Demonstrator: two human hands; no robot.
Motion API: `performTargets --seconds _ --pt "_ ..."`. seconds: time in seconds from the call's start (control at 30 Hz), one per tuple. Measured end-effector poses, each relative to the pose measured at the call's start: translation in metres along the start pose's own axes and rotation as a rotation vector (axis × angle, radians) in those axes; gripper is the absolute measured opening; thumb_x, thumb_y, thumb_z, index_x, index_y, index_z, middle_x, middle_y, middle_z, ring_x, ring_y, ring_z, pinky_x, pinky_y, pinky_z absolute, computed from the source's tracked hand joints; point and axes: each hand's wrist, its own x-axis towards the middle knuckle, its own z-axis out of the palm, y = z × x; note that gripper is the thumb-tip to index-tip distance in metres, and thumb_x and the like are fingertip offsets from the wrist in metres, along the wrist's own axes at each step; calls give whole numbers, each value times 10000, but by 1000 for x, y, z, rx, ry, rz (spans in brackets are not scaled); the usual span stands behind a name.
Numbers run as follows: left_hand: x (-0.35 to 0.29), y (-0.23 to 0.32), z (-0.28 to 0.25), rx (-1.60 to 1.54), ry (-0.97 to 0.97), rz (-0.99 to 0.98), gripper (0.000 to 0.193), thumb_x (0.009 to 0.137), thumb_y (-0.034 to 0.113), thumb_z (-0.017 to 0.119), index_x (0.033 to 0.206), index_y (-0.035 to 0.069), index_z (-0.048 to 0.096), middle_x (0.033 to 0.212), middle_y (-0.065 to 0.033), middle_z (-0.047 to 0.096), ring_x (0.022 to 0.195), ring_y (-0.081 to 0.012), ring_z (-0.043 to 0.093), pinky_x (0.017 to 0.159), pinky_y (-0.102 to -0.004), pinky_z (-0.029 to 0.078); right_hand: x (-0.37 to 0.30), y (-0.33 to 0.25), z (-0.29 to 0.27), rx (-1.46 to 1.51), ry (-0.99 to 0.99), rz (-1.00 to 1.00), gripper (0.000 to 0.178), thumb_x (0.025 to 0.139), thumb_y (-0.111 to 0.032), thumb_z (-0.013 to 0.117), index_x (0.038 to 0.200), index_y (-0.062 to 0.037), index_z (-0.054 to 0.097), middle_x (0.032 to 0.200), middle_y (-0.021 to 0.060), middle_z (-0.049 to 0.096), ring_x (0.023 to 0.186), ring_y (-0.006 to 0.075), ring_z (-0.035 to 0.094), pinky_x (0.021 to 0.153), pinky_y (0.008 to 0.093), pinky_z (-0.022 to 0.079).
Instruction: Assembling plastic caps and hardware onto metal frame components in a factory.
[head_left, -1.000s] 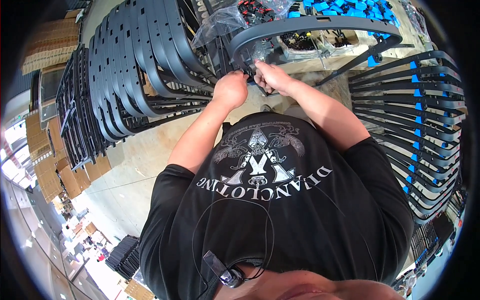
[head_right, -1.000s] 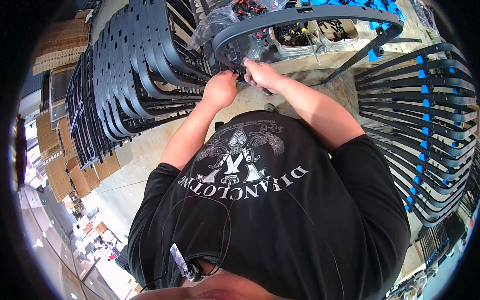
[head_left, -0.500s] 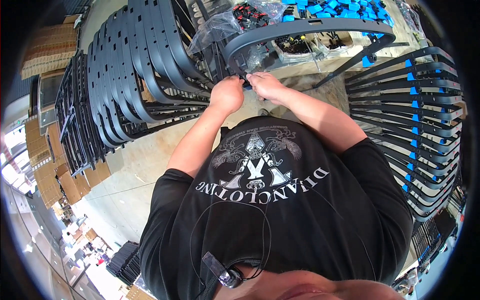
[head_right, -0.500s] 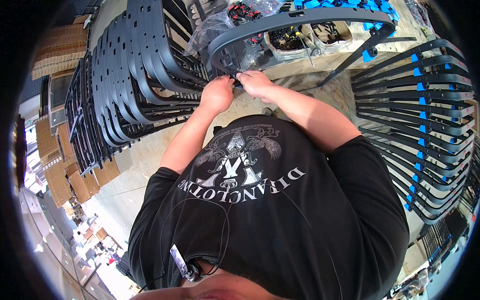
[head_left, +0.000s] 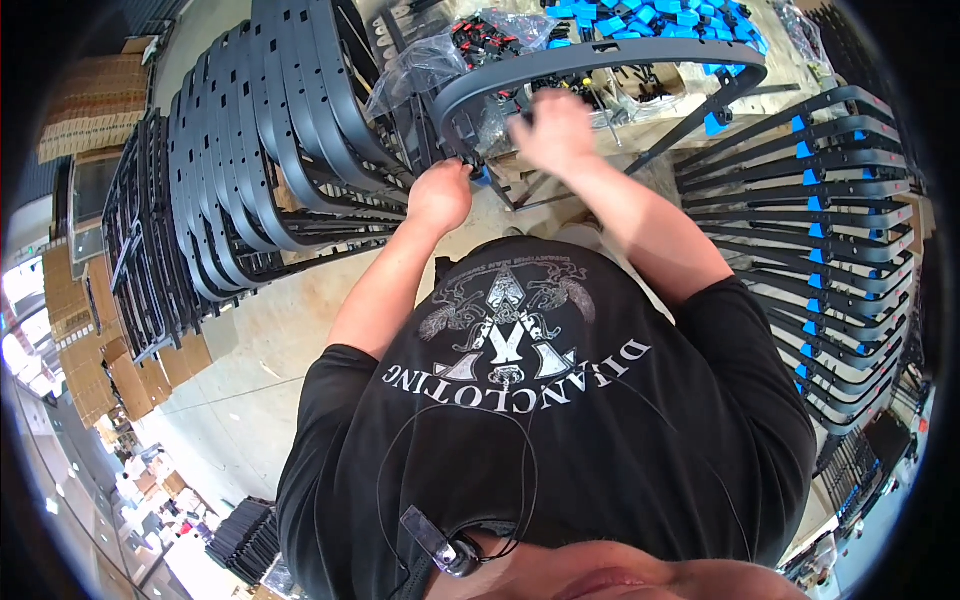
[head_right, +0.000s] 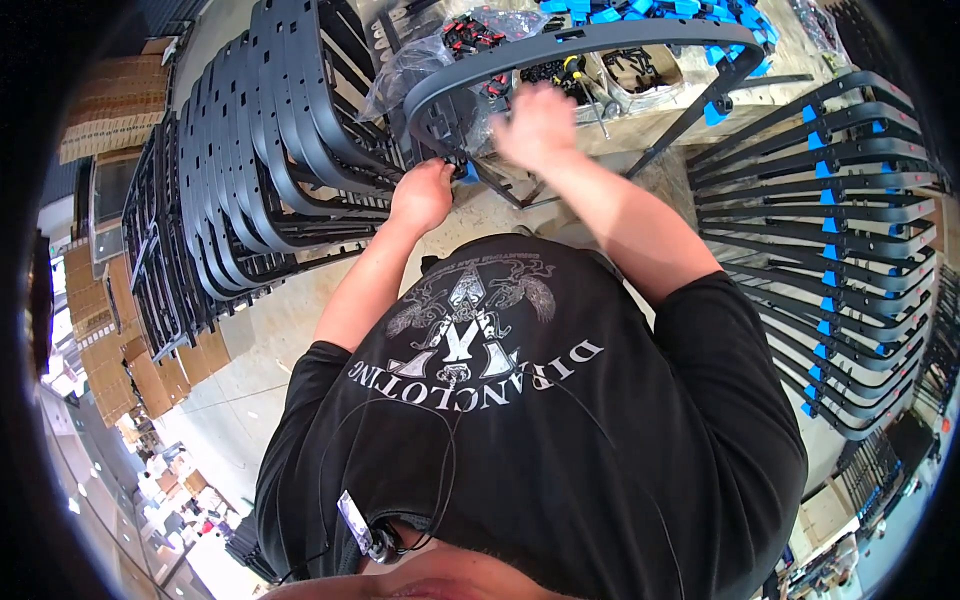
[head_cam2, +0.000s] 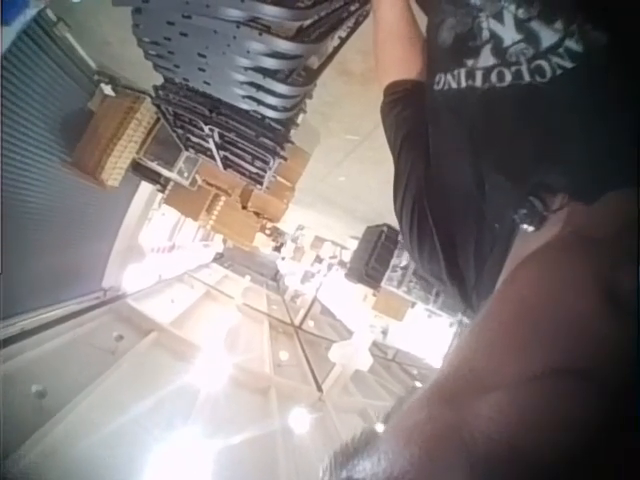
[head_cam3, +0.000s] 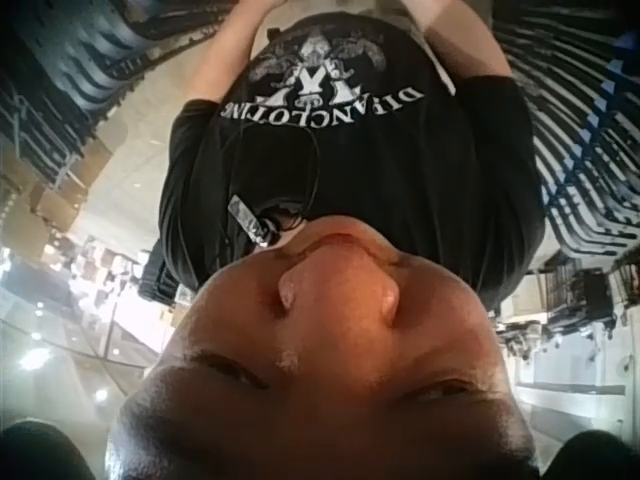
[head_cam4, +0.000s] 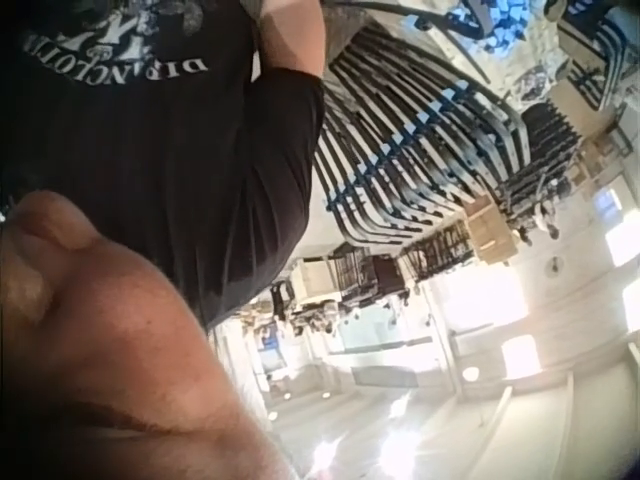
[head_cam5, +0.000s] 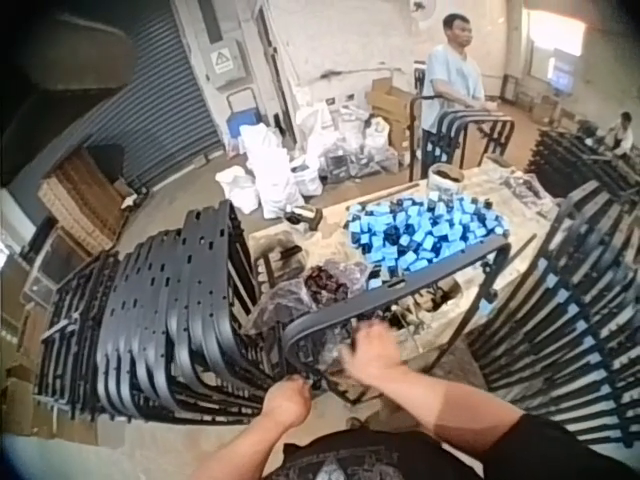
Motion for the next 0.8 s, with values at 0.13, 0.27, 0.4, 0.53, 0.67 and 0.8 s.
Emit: performTargets --seconds 0.13,0.27,0.4,0.53,0.67,0.8 --pt "-1 0 2 -9 -4 -9 357 1042 282 455 1034 -14 657 1106 -259 676 1045 -426 649 913 -513 507 36 76 -17 -190 -179 276 476 878 -182 558 1318 -18 481 1360 219 549 1274 357 543 1058 488 400" --pt "2 -9 24 -61 69 23 353 1043 282 457 1039 -15 647 1109 -265 672 1051 -432 644 912 -519 504 71 123 8 34 -339 367 567 871 -185 551 1387 36 468 1479 286 464 1366 372 498 1075 425 446" --pt "-4 -11 32 -122 180 -4 341 1044 276 461 1033 -23 626 1090 -272 671 1042 -445 637 906 -524 500 73 107 -11 -126 -538 210 620 871 -212 538 1413 84 477 1483 306 440 1349 379 501 1086 429 435" --pt "-16 13 24 -199 218 -113 327 1044 270 471 1040 -20 624 1060 -287 667 1031 -465 626 889 -532 492 66 110 1 239 -335 434 780 878 -216 542 1507 134 242 1473 342 415 1287 399 544 1069 430 458" --pt "-21 22 30 -239 296 -194 346 1041 309 499 1054 -9 634 1023 -282 675 997 -475 629 864 -536 497 65 132 15 70 -308 283 578 882 -116 506 1352 164 319 1122 337 658 932 383 720 822 431 578" --pt "-39 21 50 -318 406 -290 383 1006 365 598 1039 -7 685 940 -236 706 882 -403 687 784 -446 536 49 142 -24 146 -262 134 449 892 -160 555 1260 89 489 1188 318 643 1124 418 659 978 454 518"
